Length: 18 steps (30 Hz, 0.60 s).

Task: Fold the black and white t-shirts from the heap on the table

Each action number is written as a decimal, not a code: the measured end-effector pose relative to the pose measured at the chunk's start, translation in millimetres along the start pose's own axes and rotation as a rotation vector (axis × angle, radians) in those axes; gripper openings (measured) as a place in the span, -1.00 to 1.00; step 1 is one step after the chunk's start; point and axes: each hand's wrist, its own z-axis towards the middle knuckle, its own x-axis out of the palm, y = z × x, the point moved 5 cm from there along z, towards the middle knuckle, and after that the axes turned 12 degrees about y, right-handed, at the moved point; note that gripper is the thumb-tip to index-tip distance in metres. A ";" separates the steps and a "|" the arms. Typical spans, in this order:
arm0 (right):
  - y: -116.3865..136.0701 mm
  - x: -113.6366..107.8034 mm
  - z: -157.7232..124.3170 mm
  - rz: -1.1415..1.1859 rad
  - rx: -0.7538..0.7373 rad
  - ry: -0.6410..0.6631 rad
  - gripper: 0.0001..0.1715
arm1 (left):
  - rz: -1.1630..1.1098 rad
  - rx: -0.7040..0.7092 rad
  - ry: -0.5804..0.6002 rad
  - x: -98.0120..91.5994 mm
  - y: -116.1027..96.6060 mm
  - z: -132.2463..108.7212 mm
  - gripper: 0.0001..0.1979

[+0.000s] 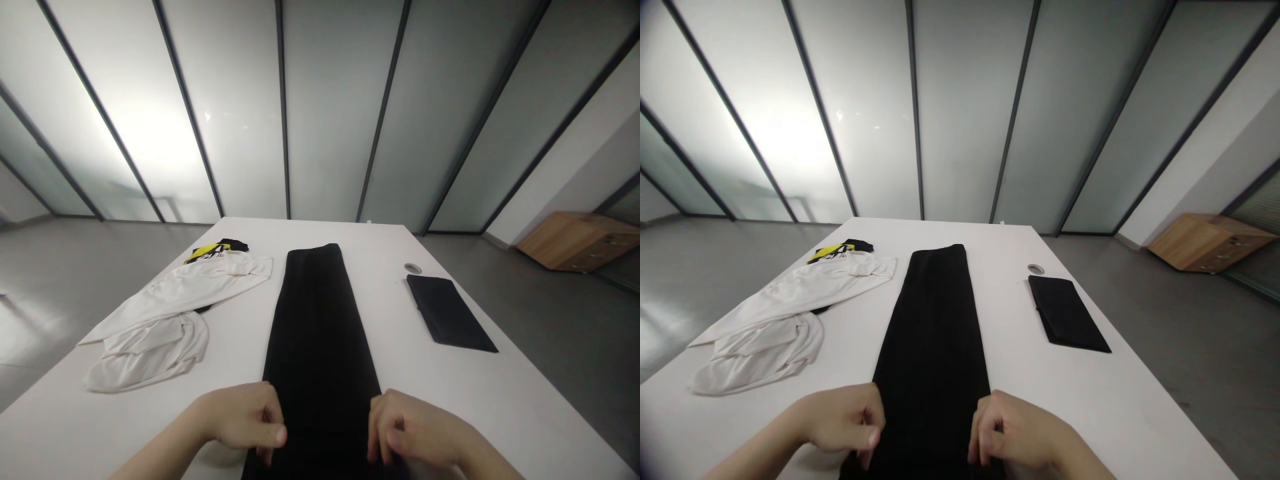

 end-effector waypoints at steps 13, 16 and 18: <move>-55.2 -88.7 130.1 -0.534 0.450 -0.600 -0.34 | 0.716 -0.430 -1.105 -141.9 -4.1 98.9 -0.49; -72.1 -85.5 143.6 -0.620 0.619 -0.532 -0.27 | 0.754 -0.555 -1.063 -143.7 16.5 119.9 -0.42; -75.4 -81.2 143.0 -0.636 0.655 -0.508 -0.25 | 0.771 -0.577 -1.043 -139.8 24.9 122.1 -0.40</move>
